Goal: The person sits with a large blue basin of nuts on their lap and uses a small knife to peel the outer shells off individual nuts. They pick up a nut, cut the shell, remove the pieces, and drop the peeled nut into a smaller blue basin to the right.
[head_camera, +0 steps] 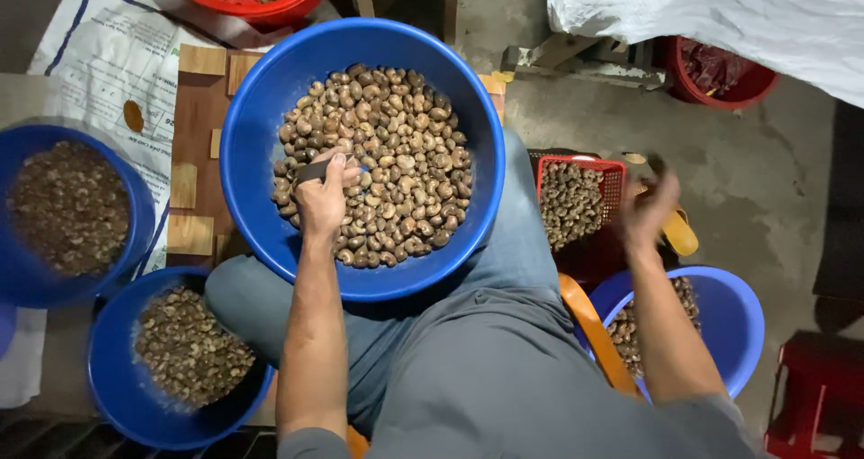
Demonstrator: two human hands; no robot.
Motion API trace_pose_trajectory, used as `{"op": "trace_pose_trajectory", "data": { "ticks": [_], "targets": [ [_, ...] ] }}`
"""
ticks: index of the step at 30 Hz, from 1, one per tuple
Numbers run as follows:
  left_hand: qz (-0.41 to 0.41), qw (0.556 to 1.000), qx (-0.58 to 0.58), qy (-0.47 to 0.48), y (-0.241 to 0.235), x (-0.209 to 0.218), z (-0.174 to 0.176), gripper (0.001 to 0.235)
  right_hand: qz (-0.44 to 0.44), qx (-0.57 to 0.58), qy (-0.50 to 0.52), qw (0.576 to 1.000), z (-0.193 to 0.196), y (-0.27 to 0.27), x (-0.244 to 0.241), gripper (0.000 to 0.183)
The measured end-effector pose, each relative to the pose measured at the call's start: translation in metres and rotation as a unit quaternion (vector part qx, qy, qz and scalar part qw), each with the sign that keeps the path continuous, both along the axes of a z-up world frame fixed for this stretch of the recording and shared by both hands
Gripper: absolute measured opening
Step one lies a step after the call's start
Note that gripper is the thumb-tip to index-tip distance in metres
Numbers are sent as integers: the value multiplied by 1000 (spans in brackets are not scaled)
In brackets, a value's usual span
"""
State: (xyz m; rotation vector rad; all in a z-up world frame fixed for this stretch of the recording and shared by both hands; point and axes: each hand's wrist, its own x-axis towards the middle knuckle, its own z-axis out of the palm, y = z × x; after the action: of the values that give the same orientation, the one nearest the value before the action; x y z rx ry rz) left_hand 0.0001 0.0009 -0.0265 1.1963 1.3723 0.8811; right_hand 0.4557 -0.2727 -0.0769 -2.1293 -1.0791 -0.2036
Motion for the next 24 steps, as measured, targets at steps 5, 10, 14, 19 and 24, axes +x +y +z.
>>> {"op": "trace_pose_trajectory", "data": {
  "ticks": [5,10,14,19,24],
  "targets": [
    [16,997,15,68,10,-11,-36,27,250,130,82,956,122,161,-149,36],
    [0,990,28,135,0,-9,-13,37,456,-264,-124,841,118,243,-243,75],
    [4,989,35,144,-1,-5,-9,31,424,-269,-194,843,31,272,-257,56],
    [-8,981,69,183,-6,-3,3,27,396,-211,-249,858,-20,261,-260,29],
    [-29,981,82,176,-4,2,2,27,391,-154,-272,865,-46,268,-256,19]
  ]
}}
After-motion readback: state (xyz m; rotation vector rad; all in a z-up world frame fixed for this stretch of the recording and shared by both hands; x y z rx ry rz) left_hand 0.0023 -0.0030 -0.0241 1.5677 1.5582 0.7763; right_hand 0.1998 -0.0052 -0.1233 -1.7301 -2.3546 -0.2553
